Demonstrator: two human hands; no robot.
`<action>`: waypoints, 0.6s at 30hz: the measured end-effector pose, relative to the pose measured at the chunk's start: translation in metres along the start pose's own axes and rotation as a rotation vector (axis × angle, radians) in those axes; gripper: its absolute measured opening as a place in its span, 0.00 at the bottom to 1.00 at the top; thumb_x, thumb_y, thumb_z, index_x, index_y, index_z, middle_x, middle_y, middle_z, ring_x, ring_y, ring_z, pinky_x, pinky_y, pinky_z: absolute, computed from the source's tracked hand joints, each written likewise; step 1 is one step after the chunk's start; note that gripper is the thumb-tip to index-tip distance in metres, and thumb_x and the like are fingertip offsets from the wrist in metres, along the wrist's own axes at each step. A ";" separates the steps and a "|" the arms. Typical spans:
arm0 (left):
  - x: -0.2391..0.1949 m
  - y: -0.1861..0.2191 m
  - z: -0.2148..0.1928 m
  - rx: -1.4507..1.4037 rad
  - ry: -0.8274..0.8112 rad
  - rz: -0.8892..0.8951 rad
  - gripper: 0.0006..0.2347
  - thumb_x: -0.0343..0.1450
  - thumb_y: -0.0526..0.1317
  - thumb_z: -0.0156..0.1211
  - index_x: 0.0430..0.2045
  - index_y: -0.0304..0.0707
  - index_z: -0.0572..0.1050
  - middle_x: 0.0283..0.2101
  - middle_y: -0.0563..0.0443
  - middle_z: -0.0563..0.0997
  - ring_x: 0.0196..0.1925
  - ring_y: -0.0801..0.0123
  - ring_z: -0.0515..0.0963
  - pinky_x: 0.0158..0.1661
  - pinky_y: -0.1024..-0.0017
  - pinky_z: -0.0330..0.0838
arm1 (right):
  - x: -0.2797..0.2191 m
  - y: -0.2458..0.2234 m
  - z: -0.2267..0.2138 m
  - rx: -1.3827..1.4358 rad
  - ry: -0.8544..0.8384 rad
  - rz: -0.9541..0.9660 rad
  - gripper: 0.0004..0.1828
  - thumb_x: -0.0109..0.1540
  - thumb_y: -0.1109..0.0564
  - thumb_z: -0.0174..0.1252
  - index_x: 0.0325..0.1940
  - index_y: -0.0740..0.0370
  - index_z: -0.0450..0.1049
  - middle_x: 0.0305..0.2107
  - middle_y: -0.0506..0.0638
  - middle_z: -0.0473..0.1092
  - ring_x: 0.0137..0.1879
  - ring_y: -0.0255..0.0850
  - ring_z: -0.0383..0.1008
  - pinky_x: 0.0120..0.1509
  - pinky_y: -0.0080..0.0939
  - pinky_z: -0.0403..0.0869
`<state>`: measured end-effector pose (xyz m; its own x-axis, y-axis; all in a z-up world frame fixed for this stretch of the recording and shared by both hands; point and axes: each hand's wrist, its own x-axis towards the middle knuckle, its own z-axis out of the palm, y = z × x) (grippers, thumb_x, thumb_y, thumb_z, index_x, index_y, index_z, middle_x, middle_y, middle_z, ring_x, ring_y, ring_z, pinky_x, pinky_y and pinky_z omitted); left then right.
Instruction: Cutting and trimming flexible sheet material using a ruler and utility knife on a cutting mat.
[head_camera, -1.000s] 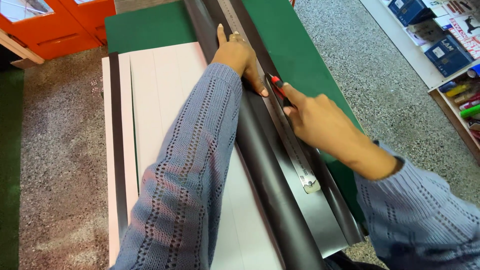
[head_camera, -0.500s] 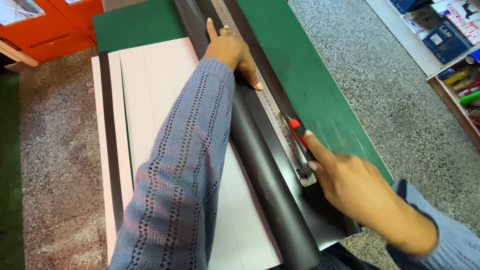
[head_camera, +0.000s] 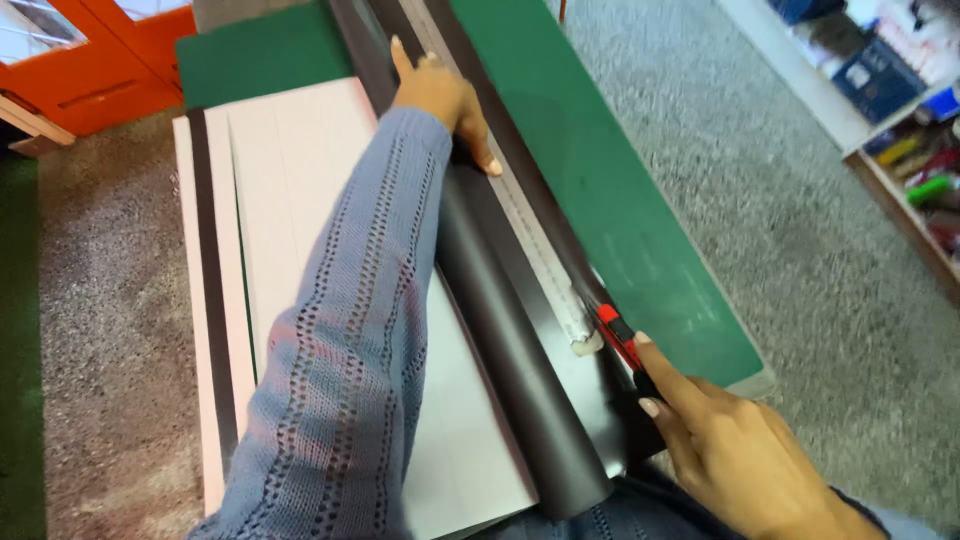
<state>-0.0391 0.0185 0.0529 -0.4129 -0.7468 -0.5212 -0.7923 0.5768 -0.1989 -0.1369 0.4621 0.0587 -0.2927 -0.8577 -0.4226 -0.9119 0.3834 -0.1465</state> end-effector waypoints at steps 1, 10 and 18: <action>0.002 0.000 0.003 0.030 0.039 -0.012 0.57 0.45 0.80 0.71 0.68 0.50 0.65 0.78 0.29 0.50 0.83 0.49 0.36 0.63 0.24 0.15 | -0.002 0.007 -0.001 0.102 0.147 -0.049 0.41 0.61 0.46 0.52 0.78 0.26 0.49 0.49 0.38 0.79 0.33 0.53 0.84 0.39 0.58 0.80; 0.009 0.045 0.034 0.037 0.639 -0.006 0.36 0.68 0.41 0.61 0.72 0.38 0.49 0.68 0.38 0.66 0.66 0.51 0.68 0.65 0.33 0.46 | 0.115 0.020 -0.003 -0.235 0.734 -0.133 0.35 0.67 0.49 0.53 0.80 0.39 0.59 0.38 0.59 0.67 0.35 0.61 0.72 0.38 0.60 0.69; -0.153 -0.104 0.021 -0.161 0.578 -0.033 0.29 0.69 0.63 0.69 0.53 0.41 0.69 0.50 0.36 0.81 0.51 0.40 0.81 0.43 0.44 0.75 | 0.115 0.021 -0.001 -0.328 0.831 -0.258 0.32 0.63 0.41 0.59 0.72 0.41 0.69 0.52 0.56 0.71 0.47 0.59 0.72 0.44 0.60 0.71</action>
<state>0.1156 0.0797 0.1354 -0.5282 -0.8487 0.0282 -0.8485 0.5262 -0.0552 -0.1903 0.3712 0.0081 -0.0661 -0.9213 0.3832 -0.9761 0.1394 0.1667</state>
